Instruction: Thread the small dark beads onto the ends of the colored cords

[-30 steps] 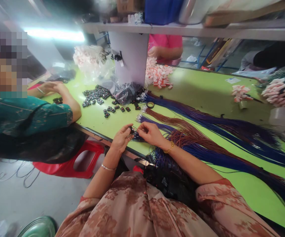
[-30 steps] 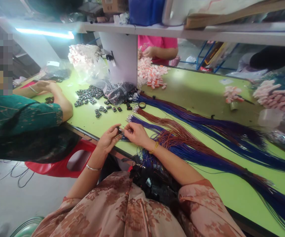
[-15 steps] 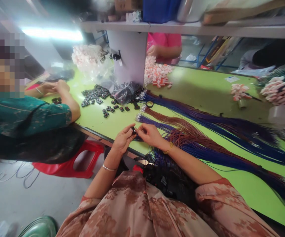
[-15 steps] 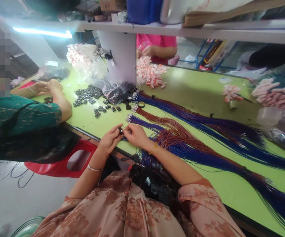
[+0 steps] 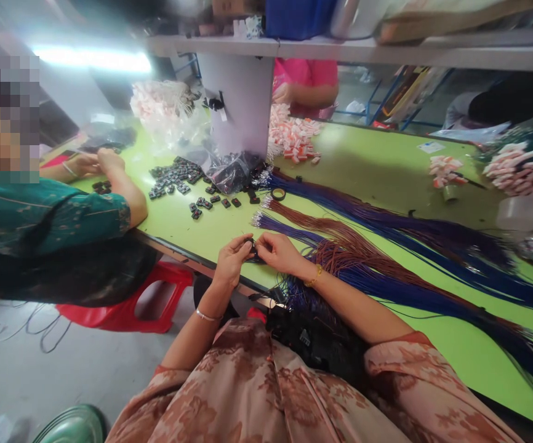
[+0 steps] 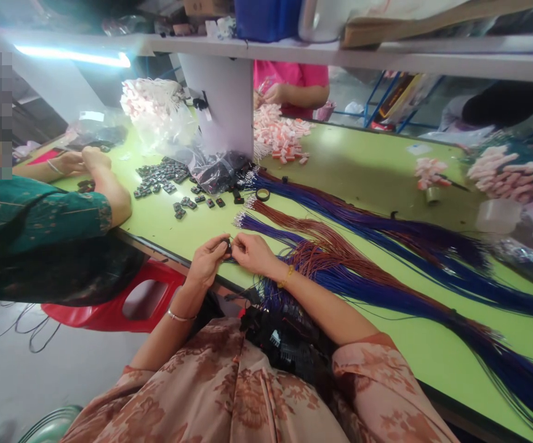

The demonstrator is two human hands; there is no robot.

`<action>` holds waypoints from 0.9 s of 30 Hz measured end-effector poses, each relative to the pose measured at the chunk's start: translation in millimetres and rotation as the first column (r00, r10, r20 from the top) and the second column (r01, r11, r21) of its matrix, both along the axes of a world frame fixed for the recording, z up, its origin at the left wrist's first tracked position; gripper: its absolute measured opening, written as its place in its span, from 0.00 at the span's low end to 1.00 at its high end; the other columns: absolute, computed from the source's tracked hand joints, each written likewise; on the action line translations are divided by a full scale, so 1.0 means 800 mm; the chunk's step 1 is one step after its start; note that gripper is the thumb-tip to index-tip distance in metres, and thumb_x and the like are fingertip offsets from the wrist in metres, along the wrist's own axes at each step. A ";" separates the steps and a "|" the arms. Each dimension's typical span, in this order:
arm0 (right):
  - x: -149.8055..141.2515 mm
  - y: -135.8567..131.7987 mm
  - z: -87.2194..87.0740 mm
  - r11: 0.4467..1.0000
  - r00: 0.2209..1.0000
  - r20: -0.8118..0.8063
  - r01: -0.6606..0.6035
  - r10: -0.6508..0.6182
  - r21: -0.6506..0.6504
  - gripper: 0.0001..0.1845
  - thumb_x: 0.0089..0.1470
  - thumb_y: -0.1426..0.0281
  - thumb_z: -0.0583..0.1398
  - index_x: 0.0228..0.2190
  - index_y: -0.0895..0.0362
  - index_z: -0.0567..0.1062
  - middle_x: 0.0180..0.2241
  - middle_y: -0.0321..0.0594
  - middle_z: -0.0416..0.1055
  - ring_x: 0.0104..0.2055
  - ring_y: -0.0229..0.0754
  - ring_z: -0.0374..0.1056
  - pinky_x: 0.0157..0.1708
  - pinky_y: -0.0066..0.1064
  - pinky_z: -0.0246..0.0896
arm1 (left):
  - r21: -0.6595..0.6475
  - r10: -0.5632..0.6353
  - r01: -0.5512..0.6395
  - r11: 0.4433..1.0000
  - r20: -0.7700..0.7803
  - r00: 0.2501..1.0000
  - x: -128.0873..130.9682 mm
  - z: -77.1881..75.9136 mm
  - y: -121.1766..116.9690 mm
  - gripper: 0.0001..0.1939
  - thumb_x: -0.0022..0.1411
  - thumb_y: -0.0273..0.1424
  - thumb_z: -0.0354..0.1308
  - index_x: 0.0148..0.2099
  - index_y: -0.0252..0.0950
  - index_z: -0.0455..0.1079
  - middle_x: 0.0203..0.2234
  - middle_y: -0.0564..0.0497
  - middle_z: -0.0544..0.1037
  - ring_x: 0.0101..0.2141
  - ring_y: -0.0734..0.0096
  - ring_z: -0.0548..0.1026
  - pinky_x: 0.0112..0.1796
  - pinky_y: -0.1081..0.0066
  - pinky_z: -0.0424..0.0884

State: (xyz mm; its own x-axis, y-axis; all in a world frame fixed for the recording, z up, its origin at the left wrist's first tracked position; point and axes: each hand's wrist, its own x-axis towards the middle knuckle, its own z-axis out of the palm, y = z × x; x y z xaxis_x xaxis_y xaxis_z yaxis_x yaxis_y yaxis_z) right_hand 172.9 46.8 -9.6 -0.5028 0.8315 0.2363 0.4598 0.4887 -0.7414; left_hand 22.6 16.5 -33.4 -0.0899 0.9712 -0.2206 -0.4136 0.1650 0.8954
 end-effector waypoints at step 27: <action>0.047 0.095 -0.016 0.962 0.764 0.587 0.183 -0.268 0.201 0.13 0.60 0.66 0.50 0.38 0.59 0.72 0.38 0.49 0.72 0.37 0.45 0.66 0.33 0.31 0.52 | -0.065 -0.023 0.027 0.998 0.063 0.998 0.002 0.000 0.007 0.20 0.44 0.34 0.69 0.41 0.33 0.76 0.29 0.50 0.78 0.29 0.77 0.74 0.34 0.74 0.70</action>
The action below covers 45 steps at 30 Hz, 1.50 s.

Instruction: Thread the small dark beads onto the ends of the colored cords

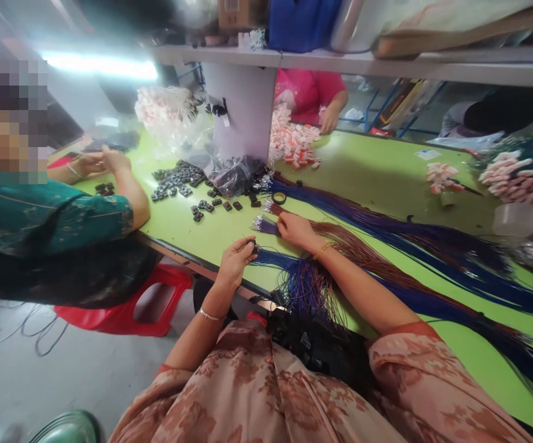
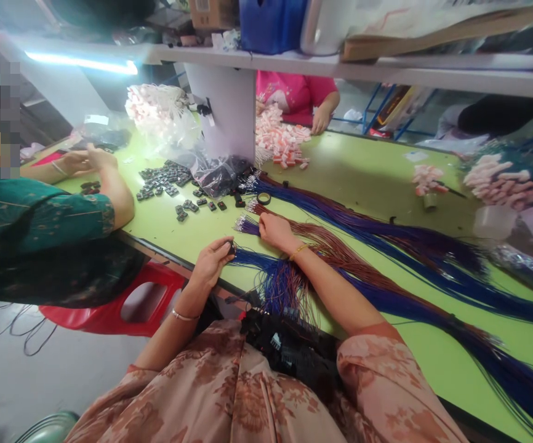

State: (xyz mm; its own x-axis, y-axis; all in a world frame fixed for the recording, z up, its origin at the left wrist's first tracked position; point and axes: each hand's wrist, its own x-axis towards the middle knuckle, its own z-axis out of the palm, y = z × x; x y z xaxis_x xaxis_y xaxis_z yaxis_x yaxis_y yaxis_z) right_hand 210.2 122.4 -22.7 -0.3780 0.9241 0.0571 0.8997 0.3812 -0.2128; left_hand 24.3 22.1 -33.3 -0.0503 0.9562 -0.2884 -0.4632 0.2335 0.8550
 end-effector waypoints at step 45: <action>-0.032 -0.080 0.029 0.966 0.800 -0.541 -0.211 0.260 0.152 0.03 0.46 0.72 0.57 0.24 0.58 0.69 0.24 0.35 0.67 0.25 0.34 0.57 0.26 0.26 0.48 | 0.075 -0.064 0.047 0.996 0.244 0.968 0.009 -0.002 0.006 0.13 0.52 0.27 0.63 0.43 0.33 0.75 0.30 0.50 0.76 0.30 0.78 0.72 0.35 0.76 0.69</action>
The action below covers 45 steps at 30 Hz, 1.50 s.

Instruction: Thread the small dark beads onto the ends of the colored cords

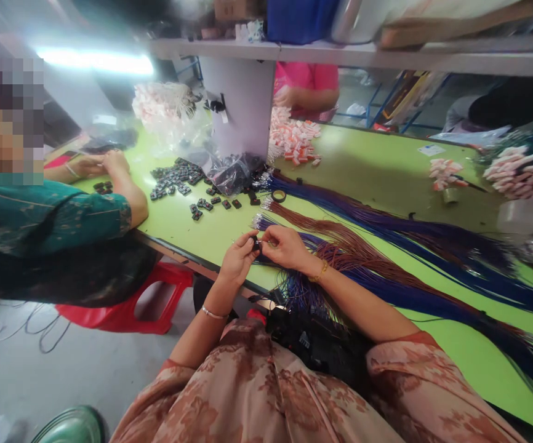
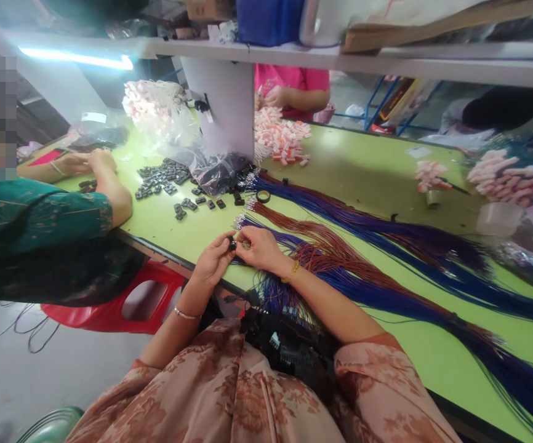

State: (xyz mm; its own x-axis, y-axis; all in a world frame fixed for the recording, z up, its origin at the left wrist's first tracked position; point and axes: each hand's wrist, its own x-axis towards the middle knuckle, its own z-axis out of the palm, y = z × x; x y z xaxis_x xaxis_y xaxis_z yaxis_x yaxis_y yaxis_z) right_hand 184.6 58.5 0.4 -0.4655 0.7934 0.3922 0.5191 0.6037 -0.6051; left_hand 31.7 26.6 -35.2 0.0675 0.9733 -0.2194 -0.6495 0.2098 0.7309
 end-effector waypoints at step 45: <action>-0.012 0.105 0.006 0.992 0.997 0.044 0.074 -0.070 -0.101 0.08 0.49 0.71 0.54 0.26 0.60 0.73 0.24 0.36 0.70 0.26 0.34 0.61 0.28 0.25 0.50 | -0.101 0.043 -0.057 0.993 -0.135 0.990 0.016 -0.020 0.011 0.15 0.47 0.31 0.68 0.39 0.32 0.74 0.28 0.49 0.77 0.28 0.77 0.74 0.31 0.76 0.69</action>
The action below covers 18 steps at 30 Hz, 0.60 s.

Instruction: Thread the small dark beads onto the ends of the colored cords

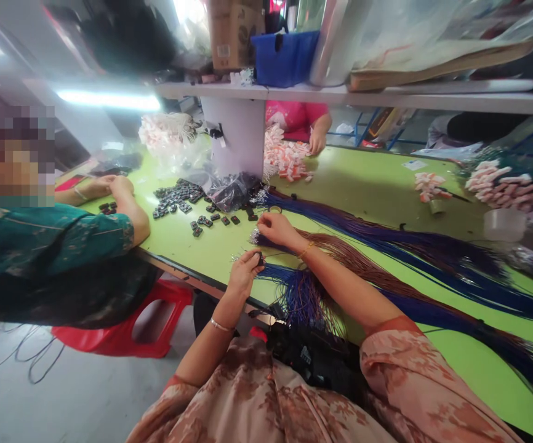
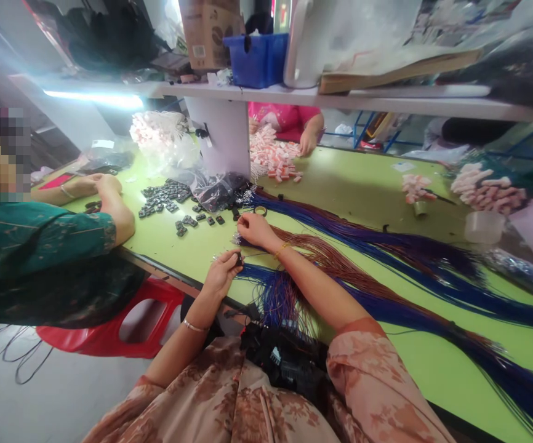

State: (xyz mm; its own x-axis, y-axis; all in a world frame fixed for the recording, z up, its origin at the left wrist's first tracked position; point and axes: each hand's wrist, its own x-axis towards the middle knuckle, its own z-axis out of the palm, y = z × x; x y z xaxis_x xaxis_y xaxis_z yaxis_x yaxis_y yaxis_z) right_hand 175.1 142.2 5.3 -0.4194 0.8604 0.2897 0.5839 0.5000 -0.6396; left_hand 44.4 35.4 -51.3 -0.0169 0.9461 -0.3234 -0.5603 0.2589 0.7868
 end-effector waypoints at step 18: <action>0.023 -0.087 -0.022 0.995 0.999 -0.028 0.019 -0.021 -0.100 0.08 0.45 0.67 0.59 0.21 0.58 0.73 0.18 0.31 0.65 0.20 0.31 0.52 0.22 0.24 0.42 | 0.047 0.000 -0.002 0.999 0.057 0.998 -0.001 -0.005 0.001 0.13 0.51 0.29 0.64 0.41 0.32 0.72 0.30 0.50 0.76 0.32 0.75 0.73 0.37 0.73 0.68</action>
State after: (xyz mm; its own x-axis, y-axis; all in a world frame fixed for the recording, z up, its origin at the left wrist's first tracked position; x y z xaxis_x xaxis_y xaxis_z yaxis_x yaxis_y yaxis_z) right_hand 193.2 73.0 -12.1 -0.3944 0.8937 0.2140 0.5735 0.4213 -0.7025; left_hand 43.4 36.2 -55.1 -0.0007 0.9603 -0.2790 -0.6052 0.2218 0.7646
